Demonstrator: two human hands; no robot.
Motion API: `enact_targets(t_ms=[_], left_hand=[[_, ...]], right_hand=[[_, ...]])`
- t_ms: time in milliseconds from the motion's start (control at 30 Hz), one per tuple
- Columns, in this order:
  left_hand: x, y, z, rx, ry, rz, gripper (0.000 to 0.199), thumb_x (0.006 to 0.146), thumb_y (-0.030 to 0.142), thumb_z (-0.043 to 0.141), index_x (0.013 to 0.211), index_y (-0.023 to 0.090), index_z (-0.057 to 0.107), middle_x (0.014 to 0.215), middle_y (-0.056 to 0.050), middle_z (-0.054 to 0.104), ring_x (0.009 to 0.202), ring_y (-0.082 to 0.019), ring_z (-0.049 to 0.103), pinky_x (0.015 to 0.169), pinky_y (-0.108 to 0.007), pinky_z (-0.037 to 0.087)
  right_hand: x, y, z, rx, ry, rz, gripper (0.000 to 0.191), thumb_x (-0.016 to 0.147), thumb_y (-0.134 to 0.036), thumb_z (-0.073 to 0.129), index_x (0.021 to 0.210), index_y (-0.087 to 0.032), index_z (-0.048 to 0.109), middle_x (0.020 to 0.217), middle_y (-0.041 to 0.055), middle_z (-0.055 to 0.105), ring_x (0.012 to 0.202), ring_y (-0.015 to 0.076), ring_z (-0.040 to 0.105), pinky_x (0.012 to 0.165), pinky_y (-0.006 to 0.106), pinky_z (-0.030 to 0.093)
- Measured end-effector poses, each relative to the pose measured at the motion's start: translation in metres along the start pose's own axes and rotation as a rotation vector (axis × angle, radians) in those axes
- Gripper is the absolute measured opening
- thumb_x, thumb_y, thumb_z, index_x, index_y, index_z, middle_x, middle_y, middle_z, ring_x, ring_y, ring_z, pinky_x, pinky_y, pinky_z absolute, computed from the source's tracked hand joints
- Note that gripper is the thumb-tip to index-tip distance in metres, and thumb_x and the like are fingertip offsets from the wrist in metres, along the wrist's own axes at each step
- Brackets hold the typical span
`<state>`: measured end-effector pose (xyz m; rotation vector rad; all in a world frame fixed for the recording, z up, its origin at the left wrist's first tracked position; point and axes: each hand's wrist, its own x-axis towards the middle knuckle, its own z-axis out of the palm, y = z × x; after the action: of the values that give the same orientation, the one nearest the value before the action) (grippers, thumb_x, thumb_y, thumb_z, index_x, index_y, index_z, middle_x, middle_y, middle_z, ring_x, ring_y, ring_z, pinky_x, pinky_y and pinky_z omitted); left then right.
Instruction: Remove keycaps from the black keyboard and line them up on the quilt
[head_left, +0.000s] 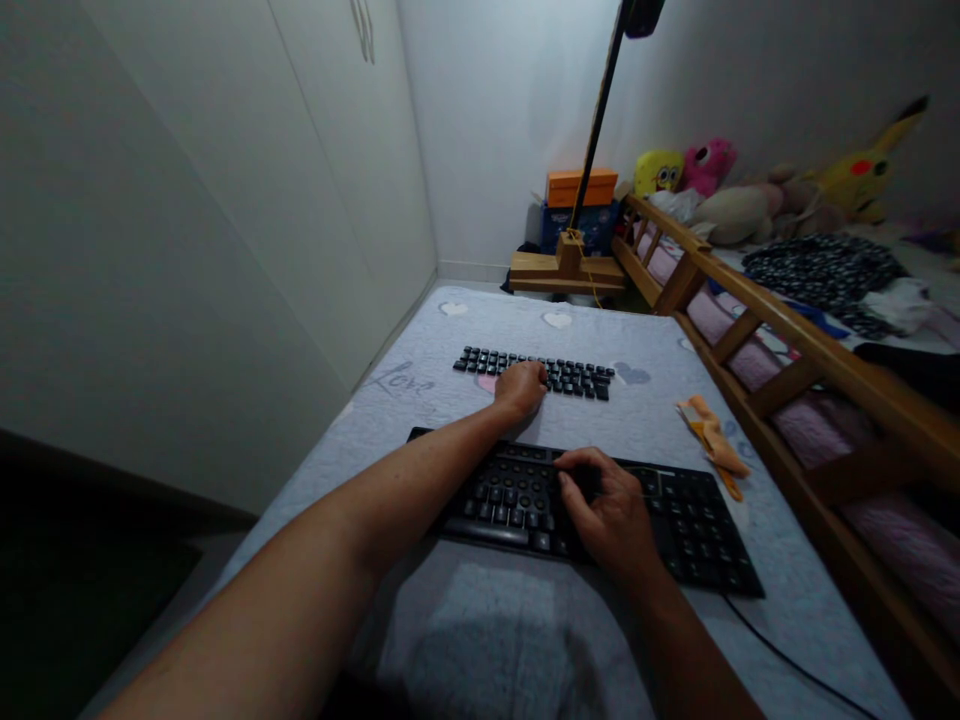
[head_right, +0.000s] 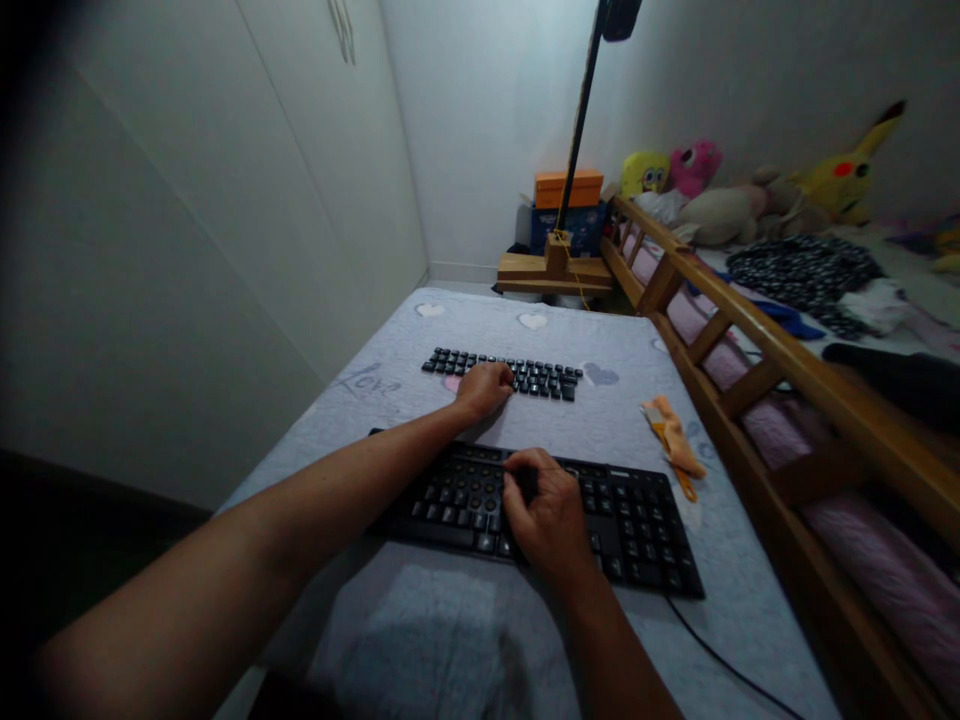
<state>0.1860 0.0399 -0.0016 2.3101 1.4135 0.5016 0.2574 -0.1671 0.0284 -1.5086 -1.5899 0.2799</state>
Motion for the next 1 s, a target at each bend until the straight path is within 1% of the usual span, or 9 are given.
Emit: enact_targets(t_ms=[167,500,733,867,1000], left_hand=[[0.001,0.001,0.000,0.007,-0.001,0.003,0.021,0.076,0.016,0.060,0.092,0.023,0.072,0.094,-0.005,0.073,0.090,-0.021,0.065,0.079,-0.029,0.048],[0.002,-0.001,0.003,-0.002,0.006,0.010,0.021,0.077,0.015,0.060,0.091,0.022,0.072,0.094,-0.006,0.073,0.091,-0.020,0.065,0.082,-0.028,0.048],[0.000,-0.003,0.000,-0.007,0.008,-0.014,0.020,0.076,0.017,0.061,0.092,0.023,0.072,0.096,-0.005,0.073,0.091,-0.020,0.065,0.081,-0.027,0.048],[-0.003,-0.006,-0.008,-0.019,0.037,0.010,0.018,0.077,0.019,0.062,0.092,0.021,0.071,0.094,-0.006,0.073,0.089,-0.020,0.065,0.079,-0.027,0.048],[-0.013,-0.008,-0.028,-0.083,0.034,0.057,0.015,0.076,0.018,0.064,0.088,0.019,0.072,0.090,-0.005,0.073,0.084,-0.018,0.065,0.077,-0.026,0.048]], right_hand=[[0.000,0.000,-0.001,0.000,0.000,-0.004,0.009,0.082,-0.016,0.055,0.086,-0.019,0.061,0.081,0.0026,0.069,0.076,0.0175,0.066,0.072,0.027,0.050],[0.001,0.001,0.001,-0.001,0.002,-0.001,0.010,0.081,-0.015,0.055,0.086,-0.019,0.062,0.079,0.0021,0.068,0.074,0.0175,0.066,0.071,0.027,0.050],[0.001,0.000,0.000,0.005,0.004,0.001,0.008,0.082,-0.016,0.055,0.085,-0.019,0.062,0.078,0.0021,0.068,0.073,0.0175,0.065,0.069,0.028,0.050],[0.001,0.000,-0.001,0.016,-0.009,0.048,0.007,0.083,-0.019,0.055,0.086,-0.020,0.062,0.078,0.0021,0.067,0.074,0.0181,0.064,0.070,0.029,0.049],[0.001,0.002,-0.002,0.051,0.002,0.050,0.005,0.084,-0.020,0.056,0.086,-0.021,0.060,0.085,0.0031,0.065,0.082,0.0187,0.063,0.078,0.031,0.047]])
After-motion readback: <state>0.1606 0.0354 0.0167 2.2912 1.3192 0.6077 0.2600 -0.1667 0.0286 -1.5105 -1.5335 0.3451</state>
